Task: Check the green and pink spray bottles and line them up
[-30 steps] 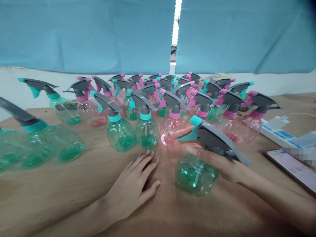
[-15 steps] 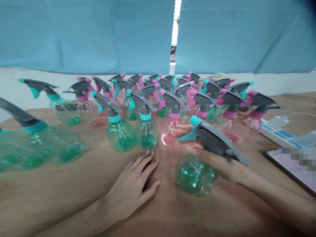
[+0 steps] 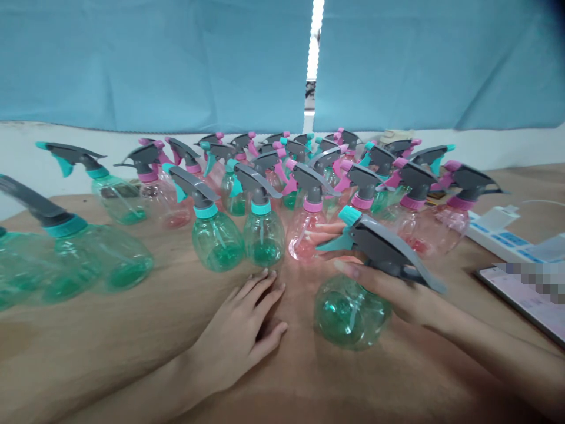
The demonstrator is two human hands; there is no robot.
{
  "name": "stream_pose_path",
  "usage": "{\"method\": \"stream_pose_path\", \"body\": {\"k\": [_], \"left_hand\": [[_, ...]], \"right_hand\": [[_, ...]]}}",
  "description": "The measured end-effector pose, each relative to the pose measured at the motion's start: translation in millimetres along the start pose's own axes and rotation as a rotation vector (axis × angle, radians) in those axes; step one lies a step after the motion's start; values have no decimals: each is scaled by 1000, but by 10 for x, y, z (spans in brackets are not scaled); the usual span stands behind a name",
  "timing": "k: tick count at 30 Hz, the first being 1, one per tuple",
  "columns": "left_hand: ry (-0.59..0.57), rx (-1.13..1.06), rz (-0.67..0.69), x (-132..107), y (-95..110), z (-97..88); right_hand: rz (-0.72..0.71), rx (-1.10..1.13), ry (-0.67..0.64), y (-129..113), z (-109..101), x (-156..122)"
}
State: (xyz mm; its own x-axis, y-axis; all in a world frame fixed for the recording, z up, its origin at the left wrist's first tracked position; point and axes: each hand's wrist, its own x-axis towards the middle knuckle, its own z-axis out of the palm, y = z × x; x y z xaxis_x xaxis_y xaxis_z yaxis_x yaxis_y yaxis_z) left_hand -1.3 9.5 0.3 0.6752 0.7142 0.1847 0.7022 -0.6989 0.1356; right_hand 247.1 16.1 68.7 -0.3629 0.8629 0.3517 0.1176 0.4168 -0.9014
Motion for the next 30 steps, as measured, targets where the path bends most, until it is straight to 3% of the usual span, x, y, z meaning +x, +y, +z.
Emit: {"method": "stream_pose_path", "body": {"k": [17, 24, 30], "left_hand": [[-7, 2, 3, 6, 12, -18], [-7, 25, 2, 8, -1, 4], [-4, 30, 8, 7, -1, -4]], "right_hand": [[-23, -1, 49, 23, 7, -4], [79, -31, 92, -47, 42, -55], [82, -76, 141, -66, 48, -60]]}}
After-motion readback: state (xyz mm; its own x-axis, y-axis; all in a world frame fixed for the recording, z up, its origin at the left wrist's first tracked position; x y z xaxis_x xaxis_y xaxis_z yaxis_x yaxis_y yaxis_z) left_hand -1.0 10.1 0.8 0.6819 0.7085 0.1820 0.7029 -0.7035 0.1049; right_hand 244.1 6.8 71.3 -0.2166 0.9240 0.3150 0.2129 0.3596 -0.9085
